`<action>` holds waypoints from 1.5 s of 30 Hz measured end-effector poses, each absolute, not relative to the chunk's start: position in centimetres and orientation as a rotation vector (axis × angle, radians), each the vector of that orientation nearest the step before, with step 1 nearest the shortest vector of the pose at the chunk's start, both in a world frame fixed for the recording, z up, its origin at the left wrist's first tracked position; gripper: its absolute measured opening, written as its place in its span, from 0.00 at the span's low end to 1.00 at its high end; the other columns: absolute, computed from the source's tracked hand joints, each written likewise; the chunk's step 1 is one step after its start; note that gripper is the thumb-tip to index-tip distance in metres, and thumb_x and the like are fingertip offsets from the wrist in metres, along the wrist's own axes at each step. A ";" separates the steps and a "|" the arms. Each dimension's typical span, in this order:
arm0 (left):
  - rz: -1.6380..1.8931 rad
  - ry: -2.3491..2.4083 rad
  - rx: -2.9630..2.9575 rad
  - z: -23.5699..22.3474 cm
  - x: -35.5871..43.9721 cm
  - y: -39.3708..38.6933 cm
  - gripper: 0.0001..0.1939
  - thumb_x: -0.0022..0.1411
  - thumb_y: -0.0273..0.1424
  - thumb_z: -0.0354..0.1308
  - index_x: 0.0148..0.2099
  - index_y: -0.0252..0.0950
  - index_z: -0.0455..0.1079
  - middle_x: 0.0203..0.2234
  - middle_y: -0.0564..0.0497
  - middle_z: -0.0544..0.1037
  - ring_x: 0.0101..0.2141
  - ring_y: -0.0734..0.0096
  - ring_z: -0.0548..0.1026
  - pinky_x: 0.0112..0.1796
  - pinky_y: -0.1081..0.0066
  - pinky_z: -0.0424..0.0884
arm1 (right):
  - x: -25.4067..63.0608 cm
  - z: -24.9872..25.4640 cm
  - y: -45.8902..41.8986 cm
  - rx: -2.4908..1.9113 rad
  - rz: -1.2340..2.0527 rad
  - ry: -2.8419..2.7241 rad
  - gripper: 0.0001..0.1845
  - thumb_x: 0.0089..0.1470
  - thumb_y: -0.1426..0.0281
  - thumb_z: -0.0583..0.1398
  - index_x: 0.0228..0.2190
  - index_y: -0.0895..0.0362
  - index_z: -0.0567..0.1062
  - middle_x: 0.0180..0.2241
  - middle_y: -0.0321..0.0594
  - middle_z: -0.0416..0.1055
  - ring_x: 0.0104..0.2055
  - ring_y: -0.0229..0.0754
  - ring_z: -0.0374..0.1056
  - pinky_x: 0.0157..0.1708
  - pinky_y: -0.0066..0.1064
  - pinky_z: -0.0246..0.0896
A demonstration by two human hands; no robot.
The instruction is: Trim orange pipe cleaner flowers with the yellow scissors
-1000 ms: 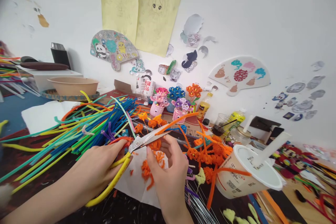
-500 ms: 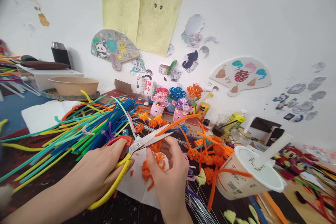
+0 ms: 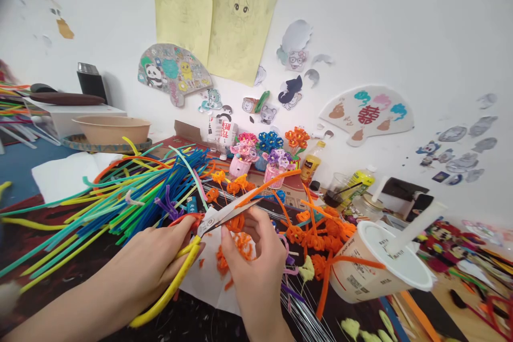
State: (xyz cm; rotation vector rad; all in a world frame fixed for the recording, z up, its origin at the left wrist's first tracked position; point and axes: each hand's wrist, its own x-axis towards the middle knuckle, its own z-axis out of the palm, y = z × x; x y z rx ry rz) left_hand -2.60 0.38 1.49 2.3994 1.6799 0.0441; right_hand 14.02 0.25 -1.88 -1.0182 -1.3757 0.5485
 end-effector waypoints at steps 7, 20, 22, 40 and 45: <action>0.231 1.658 2.386 1.0 -2.8 0.1 0.13 0.68 0.39 0.39 0.42 0.38 0.59 0.33 0.47 0.77 0.34 0.56 0.77 0.30 0.66 0.65 | 14.1 -2.0 0.3 -1.014 0.534 -1.381 0.15 0.50 0.73 0.64 0.41 0.50 0.72 0.39 0.36 0.77 0.41 0.40 0.74 0.42 0.31 0.70; 0.274 1.662 2.382 1.0 -2.8 -0.2 0.09 0.67 0.38 0.43 0.39 0.39 0.58 0.30 0.50 0.77 0.31 0.58 0.77 0.27 0.68 0.60 | 14.1 -2.2 0.3 -1.049 0.498 -1.391 0.14 0.51 0.72 0.64 0.41 0.52 0.72 0.38 0.39 0.77 0.40 0.43 0.74 0.41 0.35 0.71; 0.258 1.664 2.395 0.8 -2.8 -0.1 0.09 0.67 0.38 0.42 0.40 0.39 0.58 0.30 0.51 0.77 0.31 0.57 0.77 0.26 0.68 0.59 | 14.2 -2.2 0.3 -1.045 0.506 -1.394 0.14 0.50 0.71 0.64 0.41 0.53 0.72 0.38 0.40 0.77 0.39 0.44 0.75 0.41 0.36 0.72; 0.118 1.648 2.364 1.8 -2.4 0.1 0.12 0.67 0.37 0.43 0.41 0.36 0.64 0.30 0.44 0.79 0.31 0.55 0.79 0.27 0.69 0.68 | 14.3 -2.4 0.5 -0.962 0.555 -1.398 0.16 0.51 0.72 0.64 0.43 0.53 0.72 0.41 0.43 0.77 0.43 0.46 0.74 0.41 0.38 0.72; 0.067 1.627 2.435 1.6 -2.6 0.2 0.14 0.69 0.36 0.41 0.43 0.35 0.64 0.29 0.45 0.79 0.30 0.55 0.79 0.26 0.69 0.67 | 14.4 -2.4 0.3 -0.999 0.541 -1.393 0.17 0.50 0.72 0.64 0.44 0.54 0.72 0.41 0.44 0.77 0.42 0.47 0.74 0.41 0.39 0.72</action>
